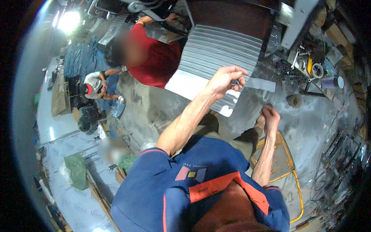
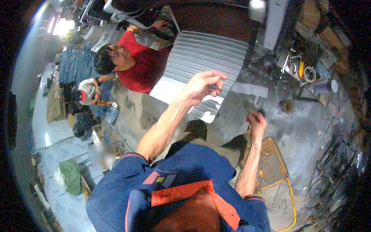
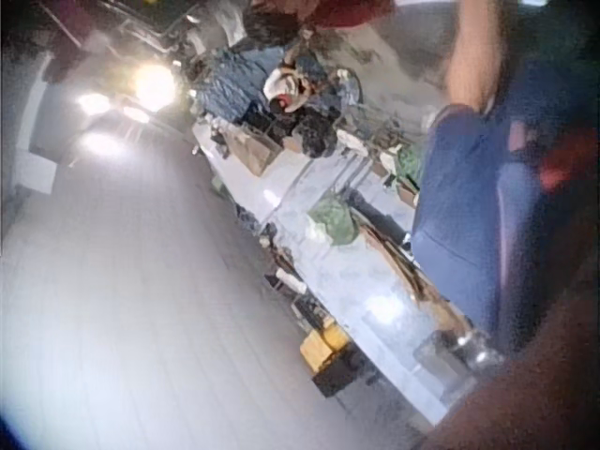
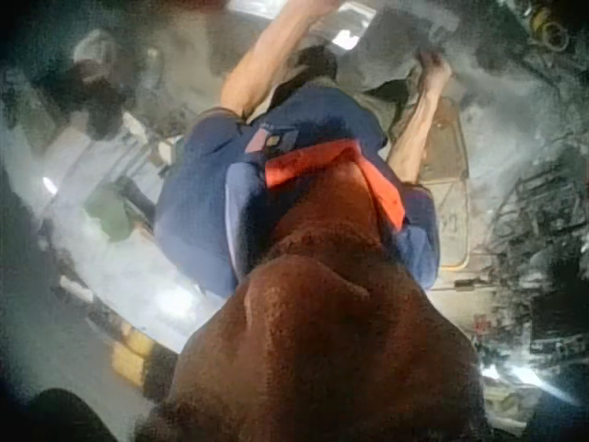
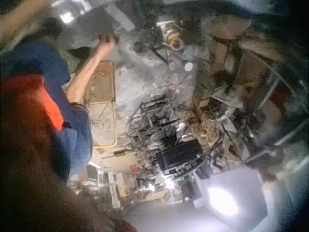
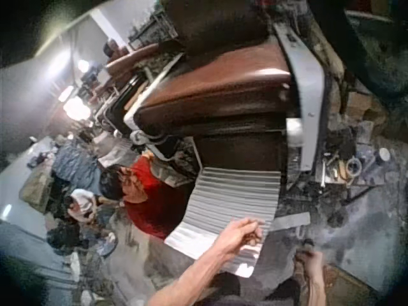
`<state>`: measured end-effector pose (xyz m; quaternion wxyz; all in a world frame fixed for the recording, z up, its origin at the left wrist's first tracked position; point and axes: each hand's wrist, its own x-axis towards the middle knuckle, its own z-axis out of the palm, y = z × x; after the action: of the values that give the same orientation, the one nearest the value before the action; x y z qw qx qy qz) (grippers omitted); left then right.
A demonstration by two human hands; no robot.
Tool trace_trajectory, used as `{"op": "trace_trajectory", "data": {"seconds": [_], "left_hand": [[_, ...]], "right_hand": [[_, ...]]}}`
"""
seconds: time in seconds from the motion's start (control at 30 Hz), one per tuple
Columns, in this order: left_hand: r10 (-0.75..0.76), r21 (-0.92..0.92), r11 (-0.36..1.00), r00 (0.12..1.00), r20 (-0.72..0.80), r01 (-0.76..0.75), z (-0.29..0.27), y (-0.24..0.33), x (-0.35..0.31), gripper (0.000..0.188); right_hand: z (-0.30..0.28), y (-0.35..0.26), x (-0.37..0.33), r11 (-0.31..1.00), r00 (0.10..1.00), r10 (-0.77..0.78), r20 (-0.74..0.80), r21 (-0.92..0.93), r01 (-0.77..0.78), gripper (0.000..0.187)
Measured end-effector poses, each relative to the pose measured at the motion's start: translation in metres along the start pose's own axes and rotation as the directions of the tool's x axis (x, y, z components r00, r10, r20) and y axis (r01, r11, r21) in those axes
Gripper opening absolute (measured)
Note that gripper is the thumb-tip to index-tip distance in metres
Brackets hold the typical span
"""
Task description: The person uses a cordless drill to fasten screws into a metal step plate attached to a three-wheeled vehicle. They position the plate, align screws, and drive them in while another person assists by holding the plate.
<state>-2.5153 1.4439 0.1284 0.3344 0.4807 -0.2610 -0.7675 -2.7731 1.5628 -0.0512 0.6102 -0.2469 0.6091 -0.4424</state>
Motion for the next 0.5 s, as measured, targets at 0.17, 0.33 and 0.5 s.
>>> {"op": "trace_trajectory", "data": {"seconds": [0.17, 0.33, 0.5], "left_hand": [[-0.193, -0.187, 0.966, 0.979, -0.061, 0.178, 0.088, -0.089, 0.037, 0.026], [-0.267, -0.385, 0.913, 0.913, -0.307, 0.137, 0.097, -0.162, 0.119, 0.028], [-0.145, -0.436, 0.898, 0.891, -0.43, -0.064, 0.064, -0.206, 0.156, 0.032]], "right_hand": [[-0.029, -0.04, 0.107, 0.995, 0.996, -0.025, 0.087, 0.097, 0.016, 0.019], [-0.007, -0.05, 0.188, 0.984, 0.976, -0.146, 0.164, 0.13, 0.125, 0.021], [0.028, -0.019, 0.211, 0.932, 0.97, -0.21, 0.126, 0.325, 0.159, 0.015]]}}
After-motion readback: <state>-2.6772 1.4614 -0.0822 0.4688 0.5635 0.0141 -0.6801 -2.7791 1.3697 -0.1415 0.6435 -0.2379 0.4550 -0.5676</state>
